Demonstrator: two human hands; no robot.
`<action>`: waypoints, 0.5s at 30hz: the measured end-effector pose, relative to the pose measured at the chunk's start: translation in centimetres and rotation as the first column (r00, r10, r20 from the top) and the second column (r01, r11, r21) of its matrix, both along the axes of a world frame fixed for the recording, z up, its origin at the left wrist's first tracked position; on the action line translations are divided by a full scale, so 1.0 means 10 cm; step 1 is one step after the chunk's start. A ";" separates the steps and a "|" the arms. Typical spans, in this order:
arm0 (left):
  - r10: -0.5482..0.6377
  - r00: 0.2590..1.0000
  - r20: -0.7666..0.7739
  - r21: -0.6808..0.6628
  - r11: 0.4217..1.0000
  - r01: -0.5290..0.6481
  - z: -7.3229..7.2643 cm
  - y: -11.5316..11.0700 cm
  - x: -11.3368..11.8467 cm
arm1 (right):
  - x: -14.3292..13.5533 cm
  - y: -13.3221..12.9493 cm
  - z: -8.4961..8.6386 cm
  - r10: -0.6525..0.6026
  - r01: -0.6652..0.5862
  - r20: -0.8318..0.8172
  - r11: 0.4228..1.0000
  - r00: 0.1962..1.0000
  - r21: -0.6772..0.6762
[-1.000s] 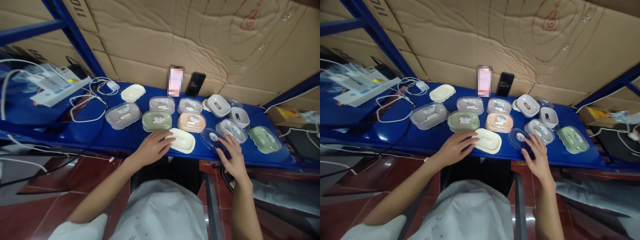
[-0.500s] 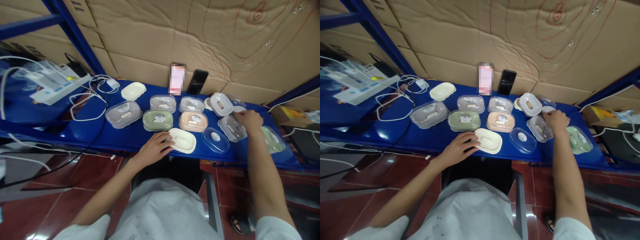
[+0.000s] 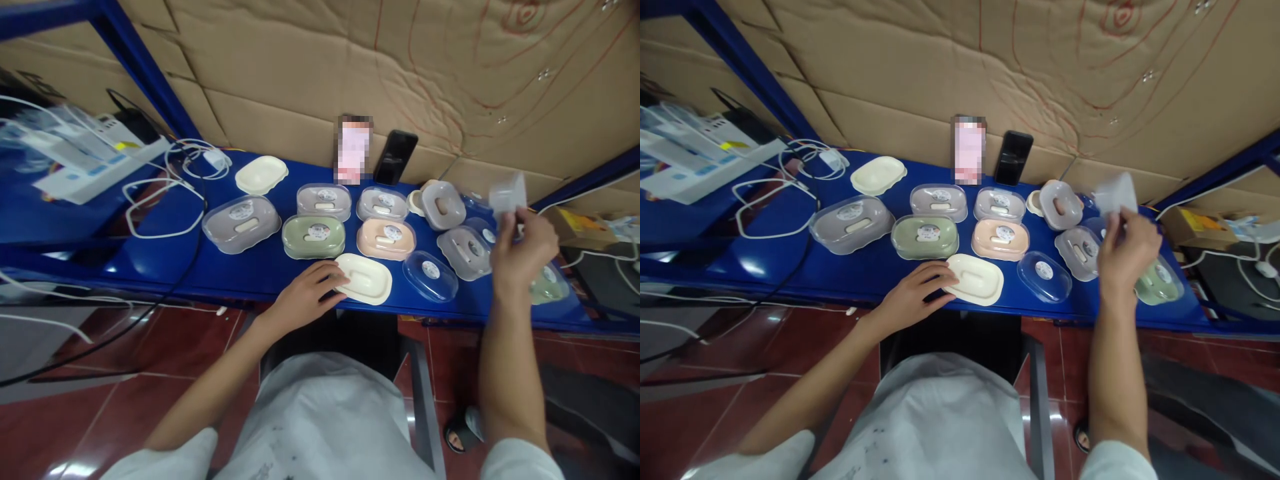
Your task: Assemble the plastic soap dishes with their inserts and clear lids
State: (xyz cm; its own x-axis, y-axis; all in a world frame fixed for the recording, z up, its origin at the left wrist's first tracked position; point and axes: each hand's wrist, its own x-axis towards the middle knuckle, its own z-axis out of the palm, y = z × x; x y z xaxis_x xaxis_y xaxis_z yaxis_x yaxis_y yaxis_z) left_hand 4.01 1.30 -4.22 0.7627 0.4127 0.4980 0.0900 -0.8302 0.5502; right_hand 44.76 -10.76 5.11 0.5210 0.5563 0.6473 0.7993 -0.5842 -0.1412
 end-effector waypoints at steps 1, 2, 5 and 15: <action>0.011 1.000 -0.006 -0.017 1.000 -0.011 0.00 -0.01 -0.01 | -0.31 -0.16 -0.07 0.120 -0.124 0.065 0.991 0.991 0.058; 0.023 1.000 -0.014 -0.039 0.999 -0.024 0.00 -0.01 -0.02 | -0.63 -0.30 -0.16 0.234 -0.243 0.099 0.966 0.967 0.091; 0.035 0.999 -0.023 -0.112 0.993 -0.037 0.01 -0.03 -0.05 | -1.49 -0.55 -0.44 0.545 -0.545 0.025 0.837 0.838 0.035; 0.006 1.000 0.017 0.030 1.000 -0.006 -0.03 0.01 -0.02 | -2.06 -0.13 -0.66 0.767 -0.788 -0.195 0.611 0.612 -0.071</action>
State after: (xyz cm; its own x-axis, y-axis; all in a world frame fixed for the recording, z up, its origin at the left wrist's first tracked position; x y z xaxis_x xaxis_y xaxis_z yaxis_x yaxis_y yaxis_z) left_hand 3.78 1.42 -4.54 0.7513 0.4021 0.5233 0.0859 -0.8458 0.5265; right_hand 24.18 -12.02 -1.49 -0.0776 0.8670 0.4922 0.9402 0.2278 -0.2531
